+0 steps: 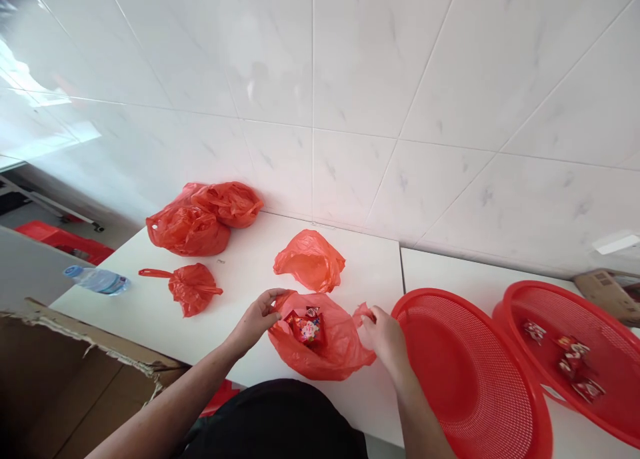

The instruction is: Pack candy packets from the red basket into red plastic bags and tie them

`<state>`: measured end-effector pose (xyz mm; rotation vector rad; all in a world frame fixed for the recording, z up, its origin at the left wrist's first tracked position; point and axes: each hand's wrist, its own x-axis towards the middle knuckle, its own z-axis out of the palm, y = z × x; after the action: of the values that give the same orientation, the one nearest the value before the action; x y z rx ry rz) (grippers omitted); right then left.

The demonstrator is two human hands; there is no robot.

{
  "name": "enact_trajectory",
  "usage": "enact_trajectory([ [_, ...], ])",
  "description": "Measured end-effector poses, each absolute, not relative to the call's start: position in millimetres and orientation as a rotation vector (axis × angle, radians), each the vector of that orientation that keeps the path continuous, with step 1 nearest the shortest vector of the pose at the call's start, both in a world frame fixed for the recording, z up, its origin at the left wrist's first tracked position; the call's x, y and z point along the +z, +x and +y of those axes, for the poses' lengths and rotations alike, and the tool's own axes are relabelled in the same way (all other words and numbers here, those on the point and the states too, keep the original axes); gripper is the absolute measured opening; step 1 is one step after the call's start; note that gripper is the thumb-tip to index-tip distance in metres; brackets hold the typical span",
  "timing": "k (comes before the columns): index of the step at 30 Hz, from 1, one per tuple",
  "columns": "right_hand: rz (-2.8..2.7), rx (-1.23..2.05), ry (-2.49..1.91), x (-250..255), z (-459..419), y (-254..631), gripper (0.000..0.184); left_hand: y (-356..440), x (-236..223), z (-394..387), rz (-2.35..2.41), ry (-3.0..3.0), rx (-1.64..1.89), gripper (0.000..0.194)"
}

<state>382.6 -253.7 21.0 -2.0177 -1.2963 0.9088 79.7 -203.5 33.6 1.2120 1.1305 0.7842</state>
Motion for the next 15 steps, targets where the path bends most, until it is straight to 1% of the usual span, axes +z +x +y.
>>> enact_trajectory([
  [4,-1.093,1.070,-1.700,72.1,-265.7,390.2,0.027,70.1,63.7,-200.5,1.041,1.215,0.868,0.046],
  [6,-1.063,1.073,-1.730,85.2,-272.4,390.5,0.030,65.1,70.0,-199.2,1.059,1.232,0.871,0.044],
  [9,-1.058,0.989,-1.844,90.3,-279.4,389.6,0.031,60.1,68.0,-196.8,1.196,1.320,0.850,0.043],
  [13,-1.017,1.027,-1.736,85.9,-283.0,390.6,0.028,59.2,64.2,-196.3,1.281,1.478,0.826,0.039],
  [14,-1.006,1.046,-1.730,84.1,-283.2,391.3,0.030,59.7,65.0,-196.8,1.294,1.512,0.814,0.039],
  [15,-0.996,1.065,-1.724,81.9,-283.3,392.1,0.036,60.2,66.4,-197.5,1.303,1.541,0.800,0.038],
])
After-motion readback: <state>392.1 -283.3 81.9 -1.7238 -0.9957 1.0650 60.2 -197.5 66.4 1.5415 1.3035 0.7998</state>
